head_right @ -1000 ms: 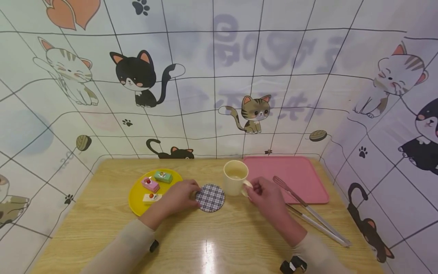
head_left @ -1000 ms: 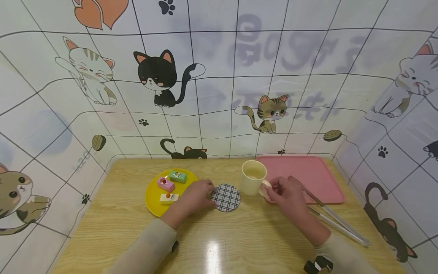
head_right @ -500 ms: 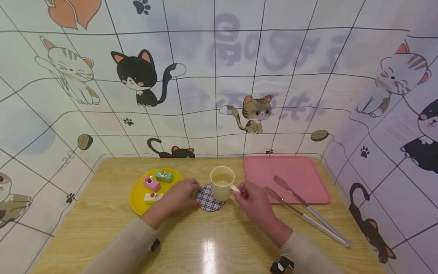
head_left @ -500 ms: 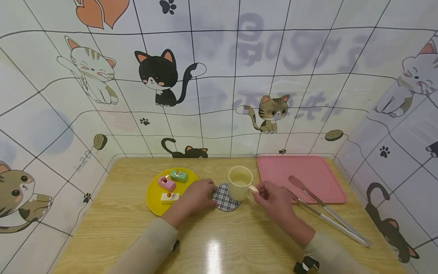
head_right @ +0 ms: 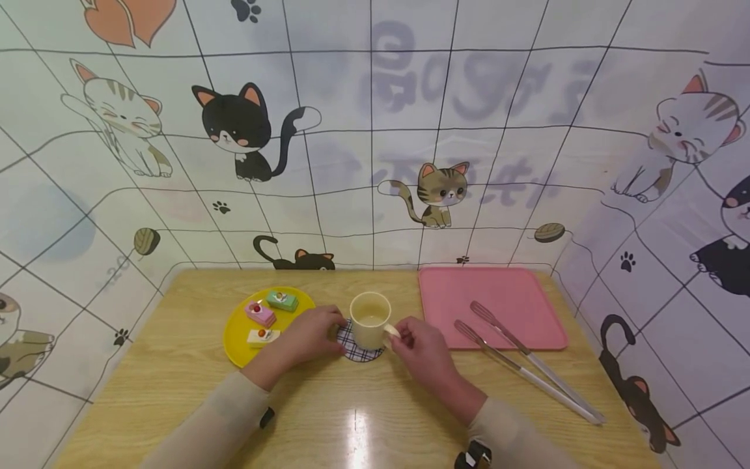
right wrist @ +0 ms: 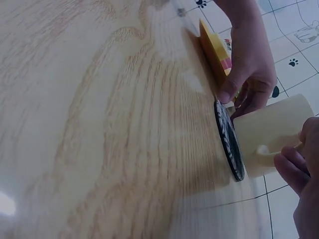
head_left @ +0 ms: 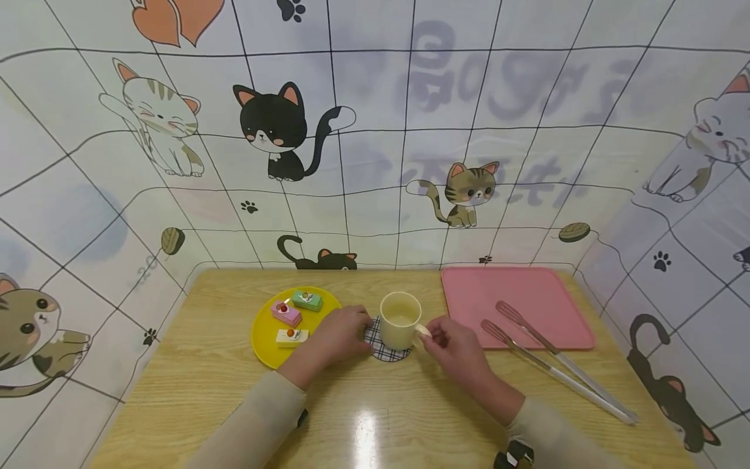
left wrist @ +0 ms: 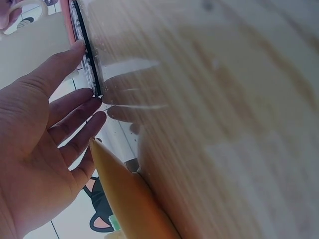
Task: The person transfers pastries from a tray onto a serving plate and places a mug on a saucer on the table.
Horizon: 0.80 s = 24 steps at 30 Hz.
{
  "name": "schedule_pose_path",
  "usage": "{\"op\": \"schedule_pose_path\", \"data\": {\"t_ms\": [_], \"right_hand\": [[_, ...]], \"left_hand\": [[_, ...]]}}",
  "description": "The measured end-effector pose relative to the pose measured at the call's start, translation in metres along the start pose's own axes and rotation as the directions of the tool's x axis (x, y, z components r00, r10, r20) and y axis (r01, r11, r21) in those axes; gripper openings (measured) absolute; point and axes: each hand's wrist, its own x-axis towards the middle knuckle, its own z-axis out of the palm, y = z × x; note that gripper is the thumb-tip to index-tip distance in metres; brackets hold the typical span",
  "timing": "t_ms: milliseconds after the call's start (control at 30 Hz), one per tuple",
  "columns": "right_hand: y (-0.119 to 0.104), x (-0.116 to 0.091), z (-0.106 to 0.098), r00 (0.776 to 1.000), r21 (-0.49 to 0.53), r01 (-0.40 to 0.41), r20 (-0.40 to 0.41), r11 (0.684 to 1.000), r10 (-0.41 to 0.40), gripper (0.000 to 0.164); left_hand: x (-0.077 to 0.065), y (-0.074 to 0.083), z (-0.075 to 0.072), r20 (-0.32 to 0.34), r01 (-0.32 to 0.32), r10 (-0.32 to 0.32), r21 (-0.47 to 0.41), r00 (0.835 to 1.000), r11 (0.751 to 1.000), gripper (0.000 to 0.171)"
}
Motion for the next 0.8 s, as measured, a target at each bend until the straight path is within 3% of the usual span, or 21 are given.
{"op": "schedule_pose_path", "data": {"t_ms": [467,800], "right_hand": [[0.0002,-0.0025,0.0093,1.000,0.009,0.020,0.002,1.000,-0.020,0.013],[-0.0005,-0.0026,0.0091,1.000,0.048,-0.010,0.013,0.999,0.009,0.016]], "left_hand": [[-0.0010,0.0018,-0.0023,0.000,0.000,0.000,-0.005,1.000,1.000,0.055],[-0.0009,0.0015,-0.0015,-0.004,-0.003,0.003,0.005,1.000,1.000,0.054]]}}
